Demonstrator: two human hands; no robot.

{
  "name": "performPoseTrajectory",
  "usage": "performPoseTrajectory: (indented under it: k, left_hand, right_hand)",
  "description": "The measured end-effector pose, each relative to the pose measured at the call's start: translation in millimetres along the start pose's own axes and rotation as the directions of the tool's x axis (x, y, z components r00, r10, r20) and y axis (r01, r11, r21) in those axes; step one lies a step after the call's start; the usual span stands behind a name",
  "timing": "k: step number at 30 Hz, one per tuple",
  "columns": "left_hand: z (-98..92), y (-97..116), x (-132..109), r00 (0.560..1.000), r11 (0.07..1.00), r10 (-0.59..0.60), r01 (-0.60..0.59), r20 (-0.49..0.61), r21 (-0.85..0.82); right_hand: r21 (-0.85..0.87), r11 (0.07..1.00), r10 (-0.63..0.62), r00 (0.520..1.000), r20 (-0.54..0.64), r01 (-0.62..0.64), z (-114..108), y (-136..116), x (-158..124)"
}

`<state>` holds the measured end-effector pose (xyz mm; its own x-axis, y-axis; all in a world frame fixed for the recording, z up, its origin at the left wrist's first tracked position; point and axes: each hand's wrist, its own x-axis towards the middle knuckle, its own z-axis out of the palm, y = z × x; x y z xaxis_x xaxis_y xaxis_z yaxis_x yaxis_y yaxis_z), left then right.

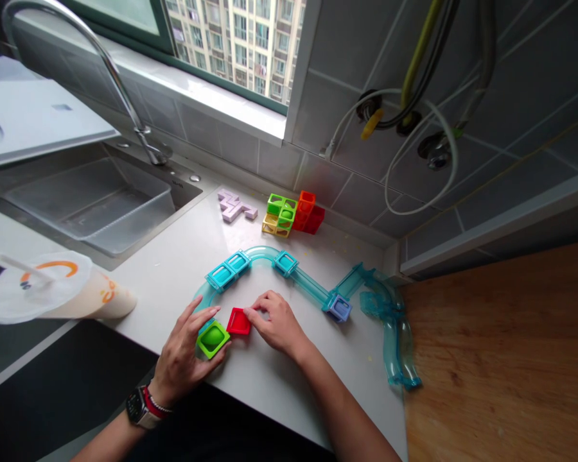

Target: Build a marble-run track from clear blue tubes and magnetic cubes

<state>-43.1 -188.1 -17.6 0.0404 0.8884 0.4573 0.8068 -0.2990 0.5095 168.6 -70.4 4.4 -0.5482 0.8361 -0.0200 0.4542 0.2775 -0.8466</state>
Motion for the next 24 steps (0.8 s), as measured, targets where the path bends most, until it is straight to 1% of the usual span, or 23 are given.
performPoseTrajectory:
  k: [4,9,14,24]
  left_hand:
    - [-0.3,1,1,1.000,1.000,0.000,0.000,0.005,-0.002]
    - [-1.0,2,3,1.000,1.000,0.009,-0.009,0.001,0.001]
    - [-1.0,2,3,1.000,1.000,0.009,-0.009,-0.005,0.008]
    - [-0.5,1,2,1.000,1.000,-0.005,0.005,0.001,0.030]
  right_hand:
    - [-0.043,0.999,0.029,0.993,-0.115,-0.034,13,-5,1]
    - [-0.038,0.999,-0.030,0.974,-0.223,0.022,30,-8,-4]
    - [-0.059,0.996,-0.087,0.963,-0.257,0.074,43,-14,-5]
    - [-0.103,0.992,-0.097,0.952,-0.290,0.069,50,-13,-3]
